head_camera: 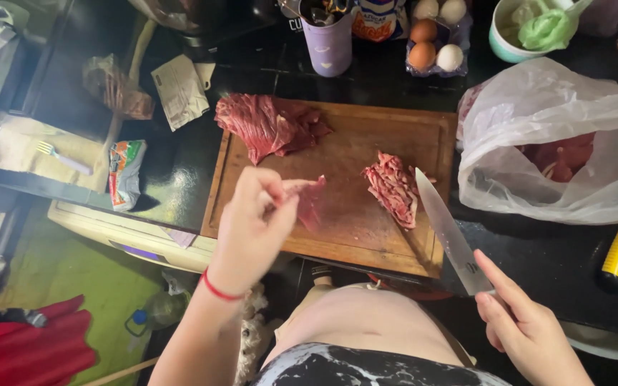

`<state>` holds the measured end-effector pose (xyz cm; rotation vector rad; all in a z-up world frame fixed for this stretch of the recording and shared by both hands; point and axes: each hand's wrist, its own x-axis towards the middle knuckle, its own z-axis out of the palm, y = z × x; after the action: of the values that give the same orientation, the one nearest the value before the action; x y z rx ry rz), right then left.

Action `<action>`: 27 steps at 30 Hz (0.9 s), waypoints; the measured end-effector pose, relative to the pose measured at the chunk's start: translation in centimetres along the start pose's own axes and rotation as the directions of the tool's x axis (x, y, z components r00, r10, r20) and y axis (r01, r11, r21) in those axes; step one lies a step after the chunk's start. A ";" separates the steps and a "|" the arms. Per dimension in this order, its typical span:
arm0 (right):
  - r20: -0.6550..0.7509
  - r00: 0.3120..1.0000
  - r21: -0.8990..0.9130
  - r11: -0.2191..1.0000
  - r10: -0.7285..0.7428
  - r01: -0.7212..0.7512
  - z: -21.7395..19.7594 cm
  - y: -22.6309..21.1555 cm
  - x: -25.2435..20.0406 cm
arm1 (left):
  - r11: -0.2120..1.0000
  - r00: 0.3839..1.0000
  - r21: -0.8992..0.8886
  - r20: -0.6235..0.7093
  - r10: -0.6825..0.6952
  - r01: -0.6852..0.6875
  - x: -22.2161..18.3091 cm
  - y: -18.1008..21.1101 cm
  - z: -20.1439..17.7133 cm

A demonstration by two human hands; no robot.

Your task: Slicing raw meat into thin strips on a wooden cutting board using a kitchen knife.

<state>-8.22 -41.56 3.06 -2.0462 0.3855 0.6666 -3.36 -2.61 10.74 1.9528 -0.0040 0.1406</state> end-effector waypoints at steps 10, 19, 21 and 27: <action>0.043 0.999 -0.251 0.968 -0.018 0.028 1.3 -0.7 0.2 | 0.664 0.780 0.417 0.412 0.471 -0.621 -4.8 -11.3 10.5; 0.136 0.923 -0.626 0.690 -0.361 0.363 3.7 0.0 1.6 | 0.695 0.834 0.463 0.345 0.431 -0.551 -4.2 -10.1 9.2; 0.148 0.908 -0.659 0.646 -0.393 0.387 4.2 -0.7 1.9 | 0.704 0.846 0.474 0.357 0.395 -0.529 -4.0 -11.0 9.2; 0.172 0.814 -0.677 0.534 -0.555 0.507 5.9 -2.2 3.3 | 0.732 0.859 0.463 0.372 0.352 -0.500 -3.6 -12.1 9.0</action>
<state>-6.26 -35.47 0.04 -2.7212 -0.5750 0.3693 -5.22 -6.57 -4.13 2.5086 -0.6722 0.2060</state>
